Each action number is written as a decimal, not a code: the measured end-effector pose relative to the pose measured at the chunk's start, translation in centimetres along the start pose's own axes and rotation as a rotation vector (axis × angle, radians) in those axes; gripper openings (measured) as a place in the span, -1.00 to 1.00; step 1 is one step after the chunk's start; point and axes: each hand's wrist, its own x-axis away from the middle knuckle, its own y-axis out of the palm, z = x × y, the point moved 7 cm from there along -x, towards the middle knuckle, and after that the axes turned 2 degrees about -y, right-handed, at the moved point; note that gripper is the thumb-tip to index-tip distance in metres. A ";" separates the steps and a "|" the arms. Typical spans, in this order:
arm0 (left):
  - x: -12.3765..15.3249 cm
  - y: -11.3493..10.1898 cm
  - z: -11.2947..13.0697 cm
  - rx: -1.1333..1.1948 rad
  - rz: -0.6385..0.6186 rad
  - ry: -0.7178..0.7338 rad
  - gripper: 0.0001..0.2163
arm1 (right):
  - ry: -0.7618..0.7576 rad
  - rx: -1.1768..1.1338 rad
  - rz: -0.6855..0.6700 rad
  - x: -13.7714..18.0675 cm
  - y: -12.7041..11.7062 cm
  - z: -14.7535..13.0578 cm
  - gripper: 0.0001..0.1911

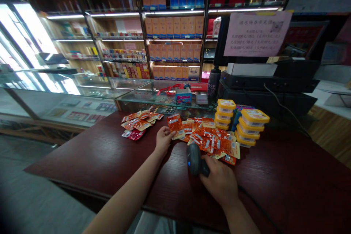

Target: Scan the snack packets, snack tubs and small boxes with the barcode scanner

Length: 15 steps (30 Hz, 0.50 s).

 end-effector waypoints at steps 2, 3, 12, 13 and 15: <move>0.0 0.0 0.1 -0.016 0.008 0.013 -0.67 | 0.062 -0.066 -0.014 -0.2 -0.5 -0.1 -0.66; 0.0 0.0 0.2 -0.020 0.016 0.013 -0.67 | 0.103 -0.125 -0.020 -0.3 -0.8 -0.1 -0.67; -0.1 0.2 0.5 0.025 0.023 -0.010 -0.69 | 0.288 -0.792 0.004 -0.3 -2.0 -1.4 -0.56; -0.2 0.1 0.5 0.008 0.033 0.000 -0.71 | 0.304 -0.796 -0.002 -0.3 -2.0 -1.4 -0.56; -0.2 0.0 0.5 -0.052 0.060 0.019 -0.75 | 0.338 -0.809 -0.021 -0.1 -1.9 -1.3 -0.57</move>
